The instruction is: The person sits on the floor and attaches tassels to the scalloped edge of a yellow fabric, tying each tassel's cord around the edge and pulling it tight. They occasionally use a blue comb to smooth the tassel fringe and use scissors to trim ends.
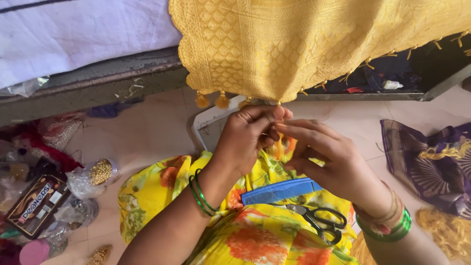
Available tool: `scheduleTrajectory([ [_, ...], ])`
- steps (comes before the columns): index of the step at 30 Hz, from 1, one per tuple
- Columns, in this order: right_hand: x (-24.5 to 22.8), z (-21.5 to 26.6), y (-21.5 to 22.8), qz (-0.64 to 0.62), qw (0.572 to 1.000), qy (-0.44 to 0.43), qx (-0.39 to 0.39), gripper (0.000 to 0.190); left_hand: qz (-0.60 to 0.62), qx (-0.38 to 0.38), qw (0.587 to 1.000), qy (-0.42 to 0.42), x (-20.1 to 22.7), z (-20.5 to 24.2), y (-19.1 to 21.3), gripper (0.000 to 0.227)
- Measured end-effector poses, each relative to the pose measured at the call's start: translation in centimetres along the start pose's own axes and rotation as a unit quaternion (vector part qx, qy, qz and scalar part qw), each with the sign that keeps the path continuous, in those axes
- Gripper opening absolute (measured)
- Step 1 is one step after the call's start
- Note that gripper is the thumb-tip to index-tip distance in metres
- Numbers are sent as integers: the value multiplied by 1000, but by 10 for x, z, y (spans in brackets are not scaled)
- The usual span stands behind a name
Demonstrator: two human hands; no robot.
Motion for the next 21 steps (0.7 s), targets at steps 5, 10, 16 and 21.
scheduleTrajectory([
  [5,47,29,-11,-236,965,-114,-16,60,-33,43,998,39,1,2,-1,17],
  [10,49,29,-20,-297,942,-144,-57,58,-32,32,998,31,0,2,-8,19],
  [16,43,11,-42,-411,899,-148,-42,53,-60,60,996,34,1,8,-8,19],
  [21,72,7,-50,-518,843,-141,25,39,-123,41,990,-50,14,2,-7,19],
])
Point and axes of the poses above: each hand's wrist, its own z-axis away from the middle knuckle, its own y-axis out of the back of the hand, x = y × z, the point moved 7 cm from there along -z, towards the middle knuckle, and after that the axes turned 8 degrees about -y, right-handed, at the moved point
